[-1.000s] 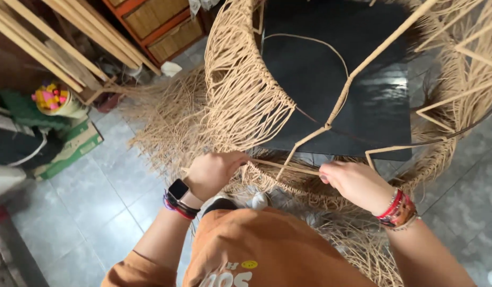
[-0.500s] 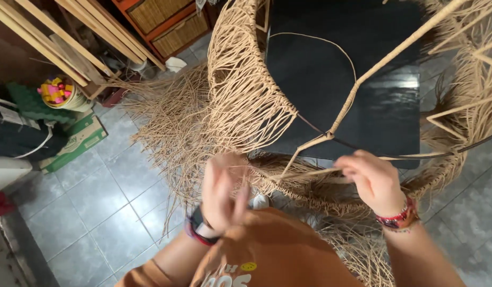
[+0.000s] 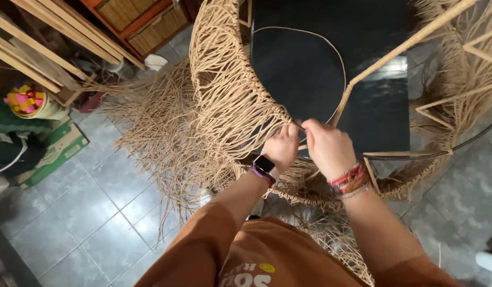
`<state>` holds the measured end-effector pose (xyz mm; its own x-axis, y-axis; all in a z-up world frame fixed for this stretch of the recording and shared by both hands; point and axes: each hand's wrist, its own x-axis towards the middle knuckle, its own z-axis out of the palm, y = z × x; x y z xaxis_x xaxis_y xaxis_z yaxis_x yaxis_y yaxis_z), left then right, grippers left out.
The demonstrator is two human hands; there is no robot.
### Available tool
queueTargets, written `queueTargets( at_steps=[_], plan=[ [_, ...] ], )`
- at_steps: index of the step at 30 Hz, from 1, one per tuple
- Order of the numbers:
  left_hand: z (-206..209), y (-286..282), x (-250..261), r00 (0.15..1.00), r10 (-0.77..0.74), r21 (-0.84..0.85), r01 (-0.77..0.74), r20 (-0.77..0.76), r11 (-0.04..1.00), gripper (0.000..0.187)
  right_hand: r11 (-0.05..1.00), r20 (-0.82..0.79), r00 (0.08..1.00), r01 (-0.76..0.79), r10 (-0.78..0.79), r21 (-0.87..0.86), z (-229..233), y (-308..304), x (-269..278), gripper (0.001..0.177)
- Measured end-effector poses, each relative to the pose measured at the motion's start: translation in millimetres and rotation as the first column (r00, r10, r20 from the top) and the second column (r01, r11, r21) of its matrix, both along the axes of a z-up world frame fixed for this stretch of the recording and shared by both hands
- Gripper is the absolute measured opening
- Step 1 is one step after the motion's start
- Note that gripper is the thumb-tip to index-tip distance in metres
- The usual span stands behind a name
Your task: Weaving and tying straw strands onto a large circular frame to create a decorative furniture piece
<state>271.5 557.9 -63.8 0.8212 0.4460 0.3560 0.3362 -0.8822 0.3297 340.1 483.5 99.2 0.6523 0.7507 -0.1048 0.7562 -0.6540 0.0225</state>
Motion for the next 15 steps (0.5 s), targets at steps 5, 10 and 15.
queueTargets(
  at_steps=[5, 10, 15],
  plan=[
    [-23.2, -13.5, -18.2, 0.996, 0.069, -0.780, -0.084, -0.053, 0.620, 0.020, 0.655, -0.452, 0.863, 0.209, 0.227, 0.727, -18.4, -38.3, -52.6, 0.068],
    [-2.0, -33.1, -91.8, 0.979, 0.007, -0.638, 0.127, 0.203, 0.759, 0.013, 0.635, -0.731, 0.672, 0.516, 0.115, 0.575, -43.8, -67.4, -71.6, 0.023],
    [98.8, 0.1, -92.8, 0.833, -0.242, -0.255, 0.406, 0.497, 0.877, 0.017, 0.682, -0.601, 0.662, 0.183, 0.447, 0.708, -48.5, -73.9, -48.5, 0.043]
  ],
)
